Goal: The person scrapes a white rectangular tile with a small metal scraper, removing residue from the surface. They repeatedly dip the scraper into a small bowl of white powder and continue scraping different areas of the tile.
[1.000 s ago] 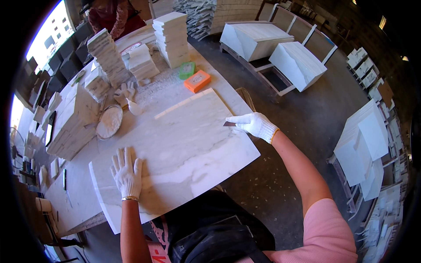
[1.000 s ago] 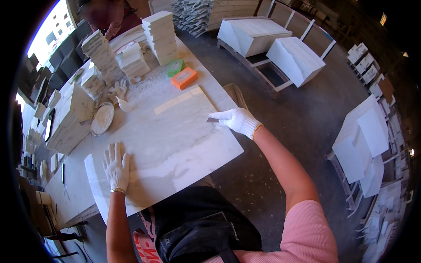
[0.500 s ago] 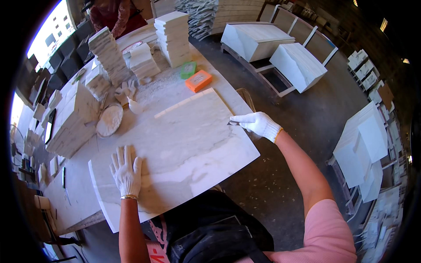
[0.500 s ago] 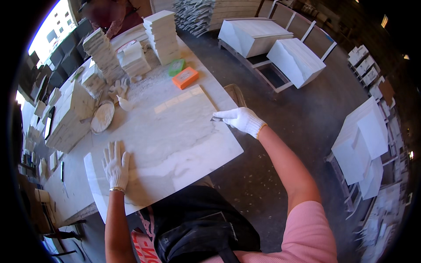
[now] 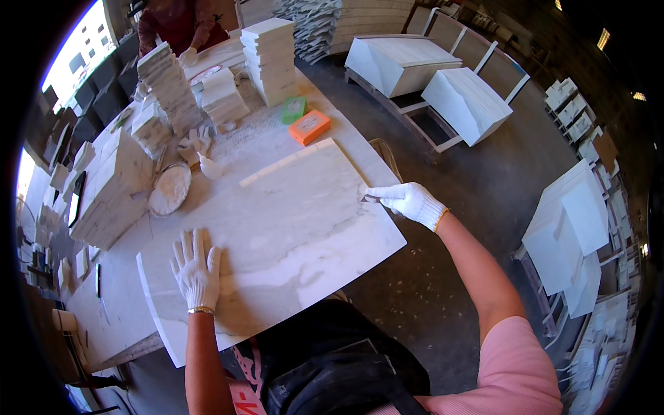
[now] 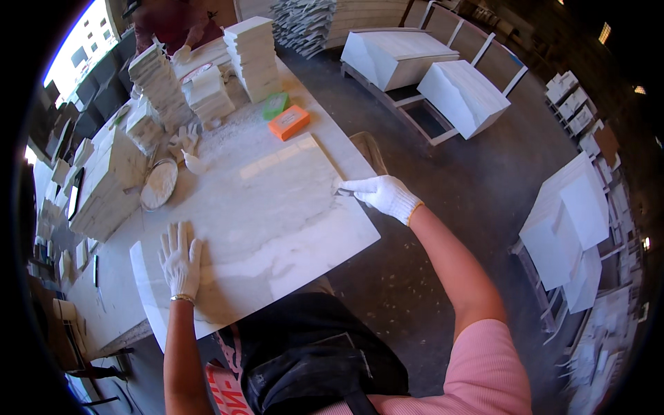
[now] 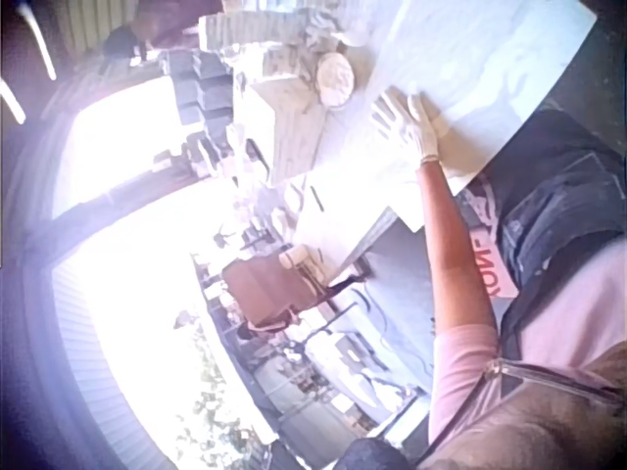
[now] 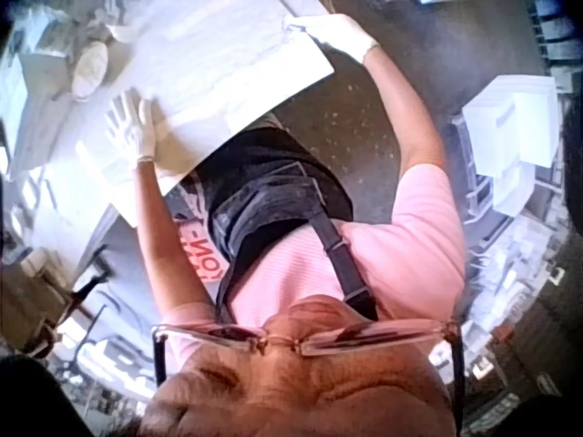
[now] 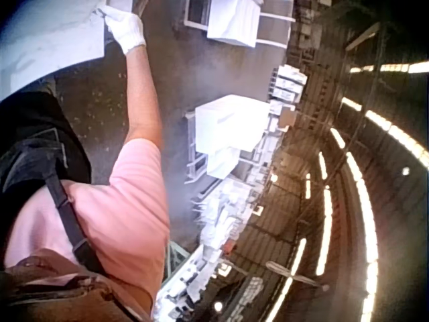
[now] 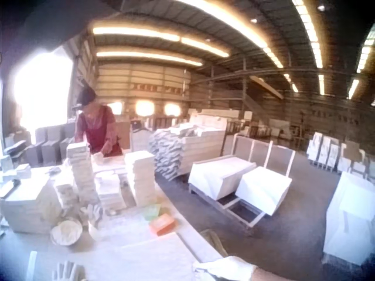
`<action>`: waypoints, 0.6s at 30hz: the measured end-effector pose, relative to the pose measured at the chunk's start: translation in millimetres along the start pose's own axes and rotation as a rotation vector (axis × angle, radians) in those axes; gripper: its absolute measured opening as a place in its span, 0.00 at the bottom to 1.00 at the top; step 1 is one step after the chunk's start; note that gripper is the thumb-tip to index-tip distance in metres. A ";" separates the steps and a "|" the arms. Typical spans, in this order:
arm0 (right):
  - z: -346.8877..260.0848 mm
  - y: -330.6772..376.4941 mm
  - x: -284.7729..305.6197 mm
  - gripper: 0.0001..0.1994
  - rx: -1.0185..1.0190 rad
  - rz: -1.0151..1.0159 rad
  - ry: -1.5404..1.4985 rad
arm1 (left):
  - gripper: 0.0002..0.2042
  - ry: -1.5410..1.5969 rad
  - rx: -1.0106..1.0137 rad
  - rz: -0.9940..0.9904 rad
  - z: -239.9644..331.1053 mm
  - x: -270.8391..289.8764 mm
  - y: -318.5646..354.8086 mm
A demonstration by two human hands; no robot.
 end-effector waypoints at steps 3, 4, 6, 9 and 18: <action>3.7 -1.6 -10.0 0.16 0.199 -0.059 -0.186 | 0.30 -0.001 -0.007 0.005 4.3 0.1 -2.2; 0.5 7.3 -11.8 0.16 0.123 -0.102 -0.113 | 0.30 0.007 0.001 0.004 1.9 0.6 -1.1; 20.1 28.9 -13.5 0.17 0.075 -0.201 -0.320 | 0.30 0.031 -0.004 0.006 5.4 1.5 -0.7; 27.1 68.5 -2.5 0.18 -0.290 -0.264 -0.239 | 0.29 0.030 -0.001 0.011 1.6 3.0 2.9; 17.1 107.2 8.9 0.17 -0.152 0.140 -0.335 | 0.30 0.010 -0.010 0.027 1.8 0.7 2.7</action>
Point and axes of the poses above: each hand's wrist, its own y-axis away from the middle knuckle, its own x-axis out of the back of the hand, z = x × y, the point moved 6 cm from there along -y, towards the middle knuckle, and after that the axes turned 10 degrees about -y, right-handed, at the moved point
